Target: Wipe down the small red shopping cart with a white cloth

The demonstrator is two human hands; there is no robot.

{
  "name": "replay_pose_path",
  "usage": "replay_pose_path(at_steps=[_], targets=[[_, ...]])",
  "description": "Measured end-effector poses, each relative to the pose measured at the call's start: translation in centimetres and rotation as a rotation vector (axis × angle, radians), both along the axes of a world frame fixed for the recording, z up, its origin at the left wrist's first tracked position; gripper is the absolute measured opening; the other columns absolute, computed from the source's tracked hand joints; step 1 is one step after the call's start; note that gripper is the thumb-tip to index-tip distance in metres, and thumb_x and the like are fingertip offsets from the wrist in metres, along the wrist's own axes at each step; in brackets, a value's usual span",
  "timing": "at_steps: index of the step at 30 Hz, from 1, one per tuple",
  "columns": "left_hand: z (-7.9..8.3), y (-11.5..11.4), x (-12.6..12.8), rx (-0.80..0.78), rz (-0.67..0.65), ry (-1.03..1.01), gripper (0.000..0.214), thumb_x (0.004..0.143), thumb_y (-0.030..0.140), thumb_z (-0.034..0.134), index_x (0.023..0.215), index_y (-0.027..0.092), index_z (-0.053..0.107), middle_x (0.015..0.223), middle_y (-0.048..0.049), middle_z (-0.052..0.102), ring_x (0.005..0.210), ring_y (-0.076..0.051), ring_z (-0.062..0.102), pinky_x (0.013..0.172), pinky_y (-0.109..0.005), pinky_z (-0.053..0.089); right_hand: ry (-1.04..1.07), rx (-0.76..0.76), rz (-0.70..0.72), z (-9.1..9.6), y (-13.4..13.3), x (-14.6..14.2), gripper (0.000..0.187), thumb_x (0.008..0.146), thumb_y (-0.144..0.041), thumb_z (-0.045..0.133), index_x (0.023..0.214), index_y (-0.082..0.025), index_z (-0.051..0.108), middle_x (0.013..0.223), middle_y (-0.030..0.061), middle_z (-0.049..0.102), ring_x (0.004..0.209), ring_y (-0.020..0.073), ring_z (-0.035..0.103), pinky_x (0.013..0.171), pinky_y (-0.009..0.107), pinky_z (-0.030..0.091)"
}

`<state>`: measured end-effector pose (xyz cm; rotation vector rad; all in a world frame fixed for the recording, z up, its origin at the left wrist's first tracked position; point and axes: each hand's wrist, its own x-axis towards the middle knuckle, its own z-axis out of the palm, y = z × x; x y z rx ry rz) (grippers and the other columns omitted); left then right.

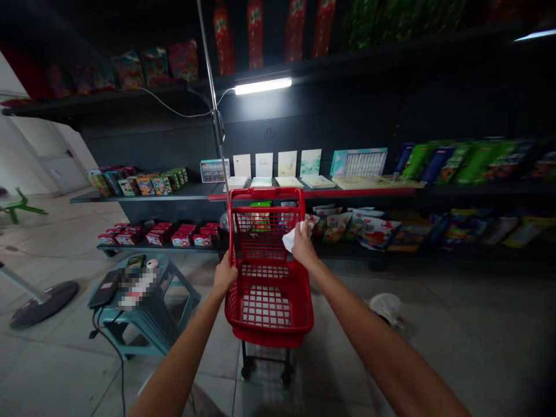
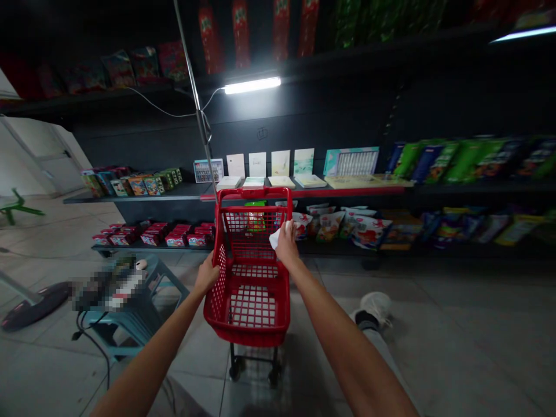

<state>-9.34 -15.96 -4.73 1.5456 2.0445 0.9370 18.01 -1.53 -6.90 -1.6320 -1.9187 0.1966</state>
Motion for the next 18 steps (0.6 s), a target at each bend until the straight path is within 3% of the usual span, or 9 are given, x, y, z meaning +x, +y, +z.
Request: replay_pose_path(at_steps=[6,10,12,18], targets=[[0.5,0.0,0.5,-0.113,0.078,0.114,0.056,0.094,0.035,0.048,0.149,0.028,0.046,0.123,-0.014,0.073,0.112,-0.033,0.07,0.095,-0.042,0.051,0.0,-0.07,0.096,-0.6,-4.3,0.2,0.097,0.07,0.001,0.05,0.161,0.002,0.015,0.169,0.024,-0.01,0.157,0.0347,-0.005,0.128,0.044,0.016],[0.9,-0.2,0.7,-0.157,0.101,0.168,0.056,0.095,0.035,0.044,0.15,0.027,0.043,0.12,-0.0162,0.073,0.11,-0.035,0.07,0.094,-0.044,0.05,-0.087,-0.127,0.12,-0.8,-8.2,0.2,0.095,0.068,0.003,0.052,0.157,0.008,0.021,0.167,0.0285,-0.007,0.155,0.042,-0.002,0.126,0.052,0.018],[1.0,-0.2,0.6,-0.167,0.101,0.169,0.057,0.095,0.037,0.045,0.151,0.027,0.042,0.12,-0.0169,0.073,0.11,-0.035,0.07,0.095,-0.045,0.05,-0.106,-0.157,0.148,-0.9,-10.5,0.4,0.093,0.067,0.003,0.054,0.157,0.006,0.027,0.168,0.0279,-0.003,0.155,0.0444,0.005,0.124,0.056,0.024],[0.9,-0.2,0.0,-0.143,0.069,0.146,0.06,0.095,0.046,0.045,0.151,0.026,0.043,0.118,-0.0191,0.073,0.109,-0.037,0.07,0.093,-0.048,0.049,-0.042,-0.105,0.237,-2.0,-18.8,1.3,0.088,0.073,-0.001,0.053,0.159,-0.007,0.033,0.169,0.0227,0.005,0.148,0.0425,0.035,0.109,0.053,0.05]])
